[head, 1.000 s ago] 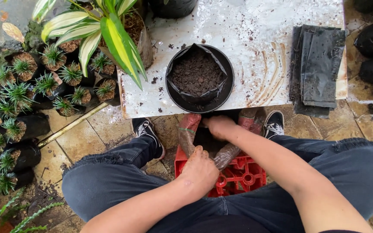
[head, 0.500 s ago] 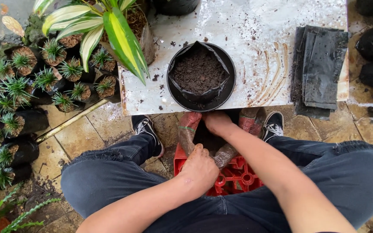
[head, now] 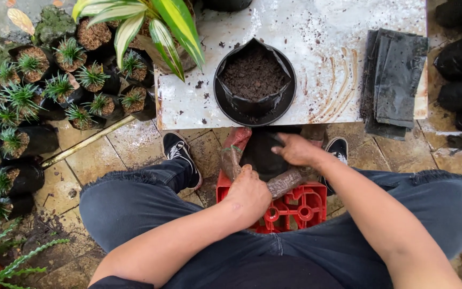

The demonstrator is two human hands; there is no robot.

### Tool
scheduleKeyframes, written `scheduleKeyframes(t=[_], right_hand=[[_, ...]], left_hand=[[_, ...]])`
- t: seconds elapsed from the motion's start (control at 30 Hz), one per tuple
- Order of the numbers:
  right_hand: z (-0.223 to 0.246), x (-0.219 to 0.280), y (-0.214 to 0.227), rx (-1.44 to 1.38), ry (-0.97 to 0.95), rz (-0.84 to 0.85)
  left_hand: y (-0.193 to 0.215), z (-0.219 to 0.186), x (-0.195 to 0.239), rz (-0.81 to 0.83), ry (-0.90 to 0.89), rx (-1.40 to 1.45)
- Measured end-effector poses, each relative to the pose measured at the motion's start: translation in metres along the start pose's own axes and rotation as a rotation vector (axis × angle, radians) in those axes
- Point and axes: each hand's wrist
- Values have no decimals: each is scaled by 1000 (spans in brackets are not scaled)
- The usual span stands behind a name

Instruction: The person scoops soil from a sack using a small black bowl and pours it into a black plastic pot. They then press the soil down with their hand to compact it. This process is repeated multiple times to fill the pot.

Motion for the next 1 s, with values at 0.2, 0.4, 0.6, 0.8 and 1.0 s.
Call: scheduleKeyframes(t=[0.2,0.4,0.6,0.8,1.0], right_hand=[[148,71,44,-357,-217,-233],[113,105,53,-573,-325,-427],[110,129,57,-644,-297,-493],[145,159,67,-708,-329,-562],[171,177,69,-433,-292,-501]], left_hand=[[3,4,7,12,-15,-30],[1,1,6,43,-13,-38],[1,-1,3,48,-32,-30],[-11,1,-3,-21,-34,-34],[-10,12,-4,-101,-55,42]])
Point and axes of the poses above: each hand's wrist, its own x-axis away from the middle knuckle, its own y-axis out of the back of the hand, z = x × y, and after that the axes turned 14 degrees about y, right-handed
